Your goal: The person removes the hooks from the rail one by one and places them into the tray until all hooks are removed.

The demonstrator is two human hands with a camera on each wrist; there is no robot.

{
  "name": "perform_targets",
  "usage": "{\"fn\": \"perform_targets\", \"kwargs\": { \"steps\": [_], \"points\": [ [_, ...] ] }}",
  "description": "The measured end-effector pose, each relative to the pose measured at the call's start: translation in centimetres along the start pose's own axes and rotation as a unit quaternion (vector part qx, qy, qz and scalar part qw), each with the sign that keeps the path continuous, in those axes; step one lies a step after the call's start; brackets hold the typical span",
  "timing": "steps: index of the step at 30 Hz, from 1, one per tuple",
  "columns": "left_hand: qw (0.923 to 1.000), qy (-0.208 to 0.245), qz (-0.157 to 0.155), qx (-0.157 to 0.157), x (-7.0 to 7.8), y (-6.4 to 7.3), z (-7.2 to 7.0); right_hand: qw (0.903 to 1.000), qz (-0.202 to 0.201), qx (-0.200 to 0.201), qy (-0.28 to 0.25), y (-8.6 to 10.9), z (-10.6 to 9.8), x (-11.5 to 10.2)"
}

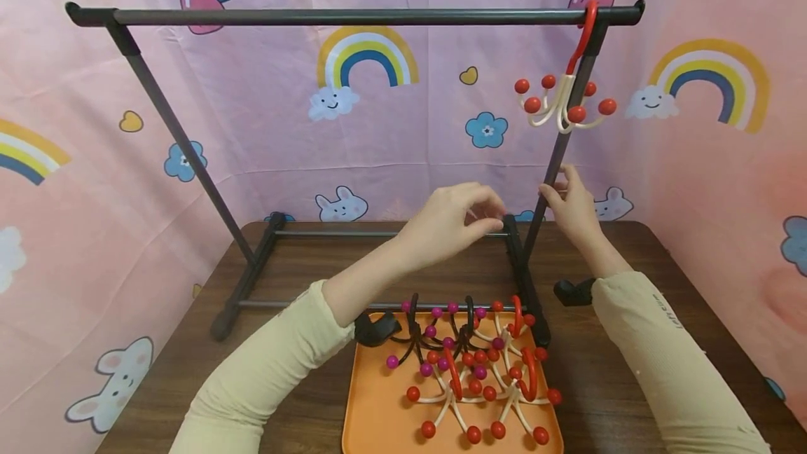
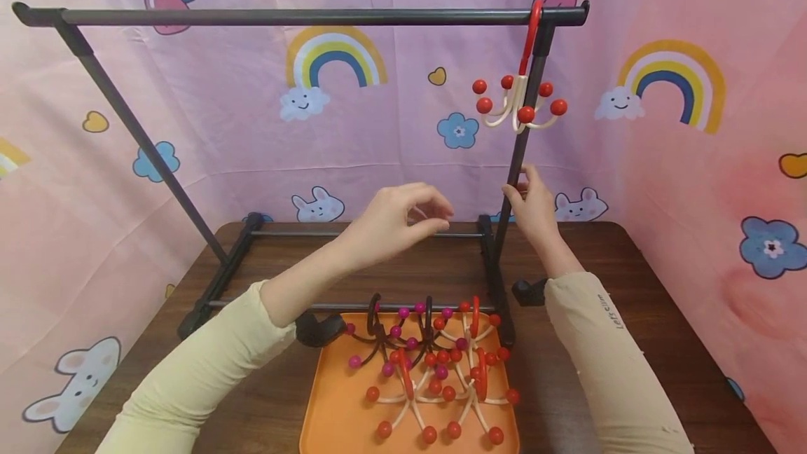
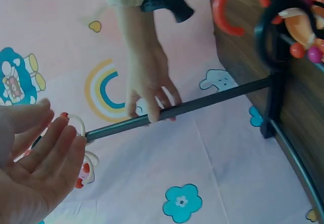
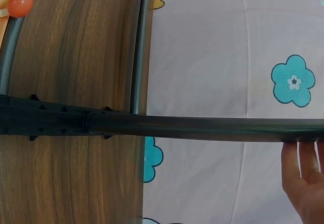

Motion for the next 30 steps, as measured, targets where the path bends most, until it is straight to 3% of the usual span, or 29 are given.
{"fn": "perform_targets", "kwargs": {
  "steps": [4,10,14,19,30],
  "points": [
    [0.9994,0.028,-0.007,0.016,0.1,-2.9,-0.9,1.0,-0.001,0.005,0.002,0.0,-0.2,0.1],
    [0.9948,0.066,-0.033,0.07,0.0,-7.1,-2.4,1.0,0.005,0.004,0.001,0.0,-0.4,0.2],
    [0.9919,0.076,-0.062,0.082,0.8,-9.4,-3.5,1.0,0.004,0.0,0.007,0.1,-0.5,0.1],
    [0.989,0.076,-0.073,0.103,2.1,-11.9,-4.8,0.9999,0.003,0.005,0.013,0.2,-0.8,0.0],
    [0.9794,0.111,-0.11,0.129,2.1,-15.7,-3.9,0.9996,0.017,-0.019,0.009,-0.2,-0.4,0.0]
  ]
}}
Point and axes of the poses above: each hand's wrist, its own y-axis away from the middle knuckle, its own z-axis out of the palm, x = y × z, the point moved 2 cm from there along -y, towards the middle knuckle, and after that the axes turned 6 degrees about -x, right-handed, at the moved point
